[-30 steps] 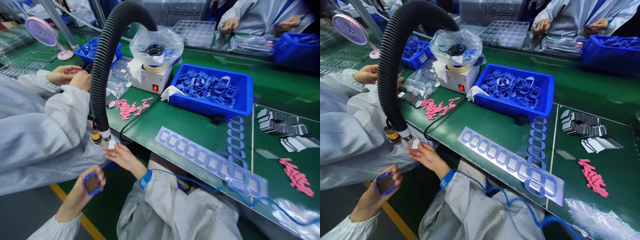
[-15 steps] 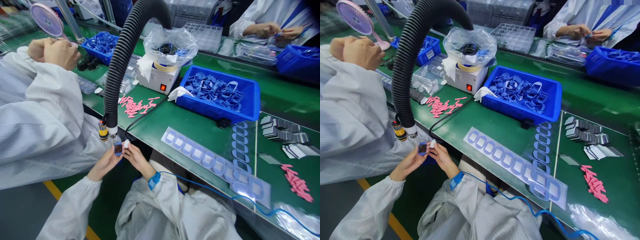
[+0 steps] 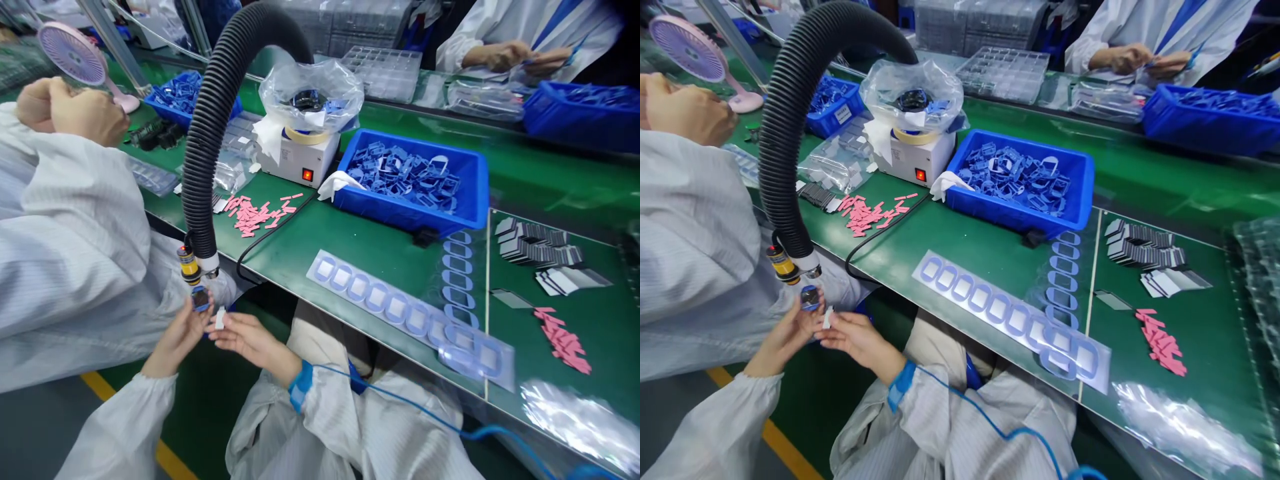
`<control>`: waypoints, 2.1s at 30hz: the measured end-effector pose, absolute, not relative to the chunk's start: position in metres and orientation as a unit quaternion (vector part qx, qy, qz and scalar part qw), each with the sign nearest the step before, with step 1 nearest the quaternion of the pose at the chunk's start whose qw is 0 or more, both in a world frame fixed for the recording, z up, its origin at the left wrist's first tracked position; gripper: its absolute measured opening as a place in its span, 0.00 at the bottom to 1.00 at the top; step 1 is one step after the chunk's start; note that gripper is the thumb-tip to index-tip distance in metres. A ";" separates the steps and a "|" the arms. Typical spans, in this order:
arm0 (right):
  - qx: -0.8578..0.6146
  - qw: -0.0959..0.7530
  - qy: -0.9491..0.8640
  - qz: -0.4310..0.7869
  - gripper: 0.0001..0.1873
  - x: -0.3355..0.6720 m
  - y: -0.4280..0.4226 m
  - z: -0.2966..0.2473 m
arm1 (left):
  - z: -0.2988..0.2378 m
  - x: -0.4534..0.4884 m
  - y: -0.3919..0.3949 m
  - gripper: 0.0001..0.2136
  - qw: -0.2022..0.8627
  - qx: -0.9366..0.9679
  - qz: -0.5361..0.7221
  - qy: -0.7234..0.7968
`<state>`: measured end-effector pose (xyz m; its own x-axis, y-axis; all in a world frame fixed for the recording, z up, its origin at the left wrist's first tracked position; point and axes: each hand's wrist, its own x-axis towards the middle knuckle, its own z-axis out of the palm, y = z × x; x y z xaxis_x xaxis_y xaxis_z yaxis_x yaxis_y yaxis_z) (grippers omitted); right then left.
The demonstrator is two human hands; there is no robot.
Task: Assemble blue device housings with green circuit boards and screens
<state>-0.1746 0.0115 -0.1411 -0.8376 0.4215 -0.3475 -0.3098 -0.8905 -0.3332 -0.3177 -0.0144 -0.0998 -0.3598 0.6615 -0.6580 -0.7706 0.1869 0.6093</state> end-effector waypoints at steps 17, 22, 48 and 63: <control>-0.156 0.425 -0.126 0.883 0.19 0.026 -0.015 -0.040 | -0.043 -0.126 -0.015 0.14 0.774 0.104 0.509 0.362; -0.175 0.514 -0.111 0.832 0.20 0.067 -0.013 -0.033 | -0.024 -0.079 -0.010 0.14 0.820 0.129 0.488 0.271; -0.447 0.616 -0.532 0.372 0.11 0.123 -0.026 -0.012 | -0.010 -0.030 -0.001 0.12 0.804 0.185 0.494 0.275; -0.538 0.481 -0.680 0.130 0.23 0.110 -0.038 -0.008 | -0.014 -0.023 -0.009 0.11 0.779 0.181 0.519 0.303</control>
<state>0.1096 -0.0382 -0.0080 0.0420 0.8562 0.5149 0.6066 0.3876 -0.6941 -0.0229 -0.0086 -0.0137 0.2792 0.9175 -0.2832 -0.6980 0.3964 0.5963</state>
